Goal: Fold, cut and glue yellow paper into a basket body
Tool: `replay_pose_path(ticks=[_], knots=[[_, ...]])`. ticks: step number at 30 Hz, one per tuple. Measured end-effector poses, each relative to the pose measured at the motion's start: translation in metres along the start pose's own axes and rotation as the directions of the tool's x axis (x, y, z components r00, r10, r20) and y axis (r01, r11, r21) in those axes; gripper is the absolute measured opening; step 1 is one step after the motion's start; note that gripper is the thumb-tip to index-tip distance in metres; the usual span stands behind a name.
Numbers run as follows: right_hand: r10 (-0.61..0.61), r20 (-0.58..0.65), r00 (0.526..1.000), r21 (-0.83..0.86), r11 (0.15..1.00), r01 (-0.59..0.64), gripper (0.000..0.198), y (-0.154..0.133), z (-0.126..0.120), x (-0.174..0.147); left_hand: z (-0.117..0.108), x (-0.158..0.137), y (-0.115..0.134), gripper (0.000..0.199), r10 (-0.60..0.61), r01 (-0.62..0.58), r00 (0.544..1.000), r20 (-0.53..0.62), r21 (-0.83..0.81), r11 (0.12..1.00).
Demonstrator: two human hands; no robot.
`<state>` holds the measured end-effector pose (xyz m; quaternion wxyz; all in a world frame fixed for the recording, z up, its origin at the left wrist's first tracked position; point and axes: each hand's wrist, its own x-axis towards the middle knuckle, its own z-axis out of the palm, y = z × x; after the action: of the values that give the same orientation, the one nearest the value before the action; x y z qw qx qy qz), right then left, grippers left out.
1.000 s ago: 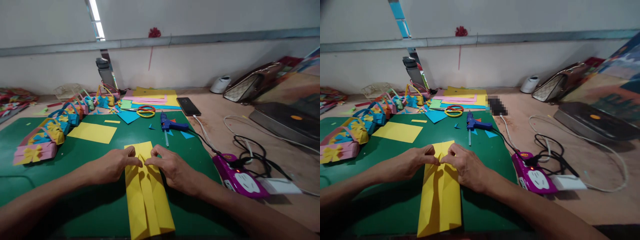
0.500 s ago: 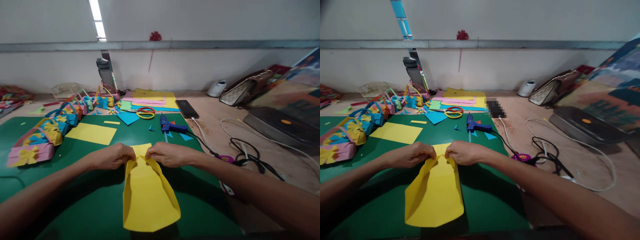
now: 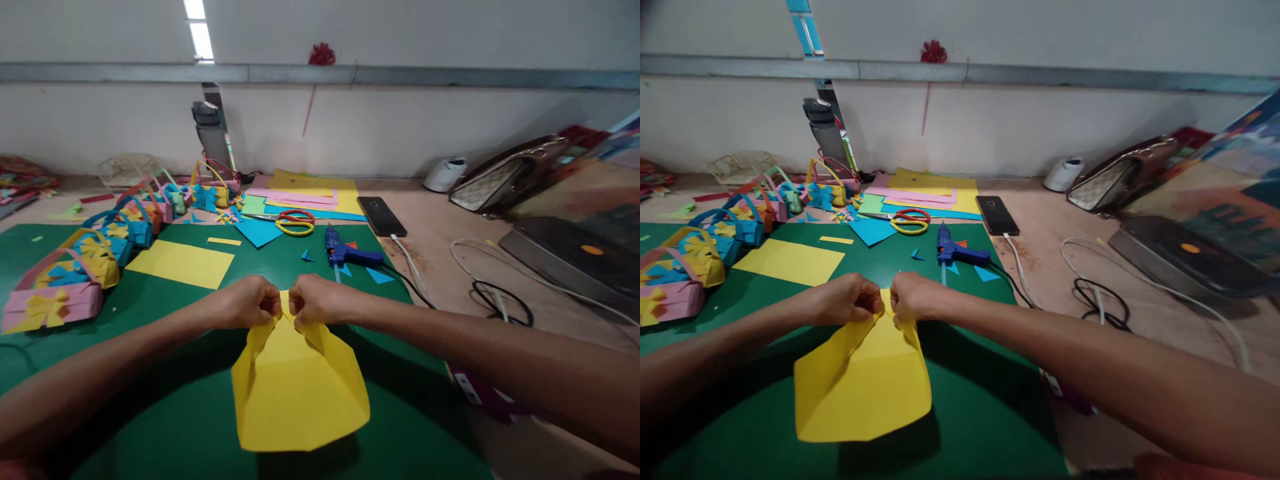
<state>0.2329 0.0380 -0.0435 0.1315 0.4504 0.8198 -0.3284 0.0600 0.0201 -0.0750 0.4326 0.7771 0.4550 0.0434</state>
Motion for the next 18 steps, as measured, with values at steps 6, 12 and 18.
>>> replay_pose_path(ticks=[6, 12, 18], knots=[[0.021, 0.032, 0.999, 0.043, 0.999, -0.022, 0.015, 0.003, 0.002, -0.001, -0.006, 0.002, 0.009, 0.015, -0.014, 0.015, 1.000, -0.011, 0.039, 0.999], [0.028, 0.023, 0.999, 0.046, 0.999, -0.029, 0.013, 0.004, 0.005, -0.004, -0.006, 0.003, 0.011, 0.011, -0.020, 0.022, 0.999, -0.026, 0.092, 0.996], [0.075, -0.049, 0.996, -0.040, 0.996, -0.077, 0.013, 0.004, 0.006, -0.005, 0.003, 0.000, 0.000, 0.010, -0.020, 0.033, 0.995, -0.101, 0.133, 0.991]])
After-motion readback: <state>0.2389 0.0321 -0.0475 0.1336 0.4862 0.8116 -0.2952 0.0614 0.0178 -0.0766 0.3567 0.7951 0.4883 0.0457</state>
